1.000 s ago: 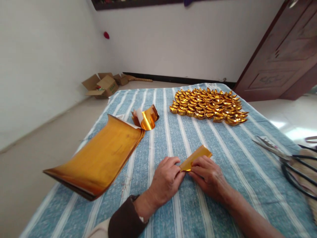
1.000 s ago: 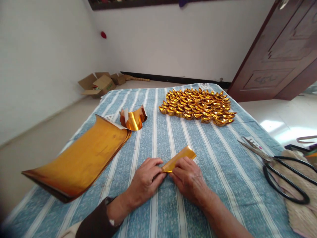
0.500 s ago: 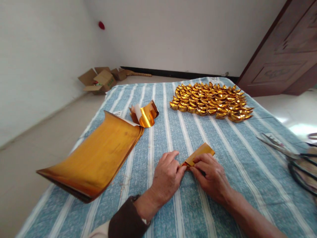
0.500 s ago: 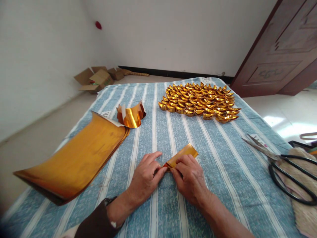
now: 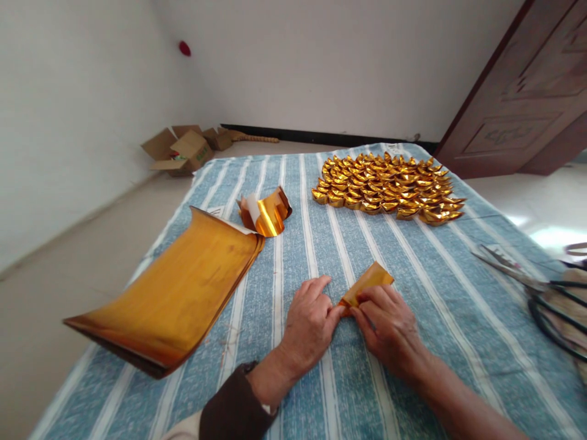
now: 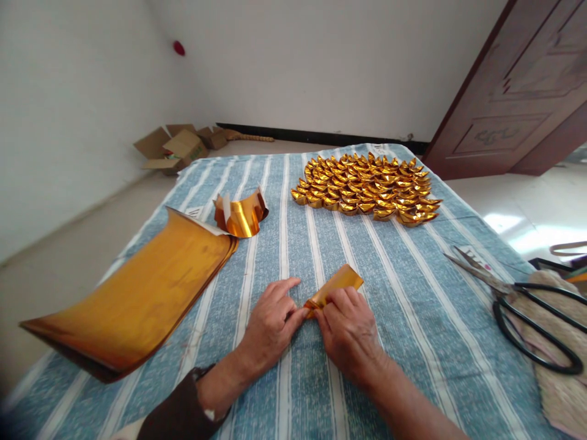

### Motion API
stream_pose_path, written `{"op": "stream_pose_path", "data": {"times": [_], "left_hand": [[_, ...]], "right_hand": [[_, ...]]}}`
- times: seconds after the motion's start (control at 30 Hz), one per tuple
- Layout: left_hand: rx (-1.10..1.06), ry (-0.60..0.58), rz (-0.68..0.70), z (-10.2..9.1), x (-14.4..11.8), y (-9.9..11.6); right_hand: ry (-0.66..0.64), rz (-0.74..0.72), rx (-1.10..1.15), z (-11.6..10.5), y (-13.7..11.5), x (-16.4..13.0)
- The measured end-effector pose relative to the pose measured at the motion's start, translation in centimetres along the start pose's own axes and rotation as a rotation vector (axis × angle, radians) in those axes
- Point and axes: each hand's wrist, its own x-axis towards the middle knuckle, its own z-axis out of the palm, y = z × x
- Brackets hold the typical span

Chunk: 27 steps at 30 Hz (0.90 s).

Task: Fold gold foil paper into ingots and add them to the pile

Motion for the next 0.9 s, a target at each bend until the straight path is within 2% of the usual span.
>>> {"op": "stream_pose_path", "data": {"times": [0.13, 0.47, 0.63, 0.9], "left_hand": [[-0.014, -0.011, 0.035, 0.0, -0.1, 0.0], [-0.032, -0.073, 0.047, -0.1, -0.2, -0.2], [-0.039, -0.086, 0.040, -0.1, -0.2, -0.2], [0.006, -0.067, 0.028, 0.1, -0.1, -0.1]], "right_hand": [[-0.025, 0.028, -0.022, -0.3, -0.3, -0.4], [-0.153, 0.181, 0.111, -1.1, 0.4, -1.1], [-0.199, 0.182, 0.088, -1.2, 0.3, -1.0], [-0.117, 0.076, -0.070, -0.5, -0.1, -1.0]]}}
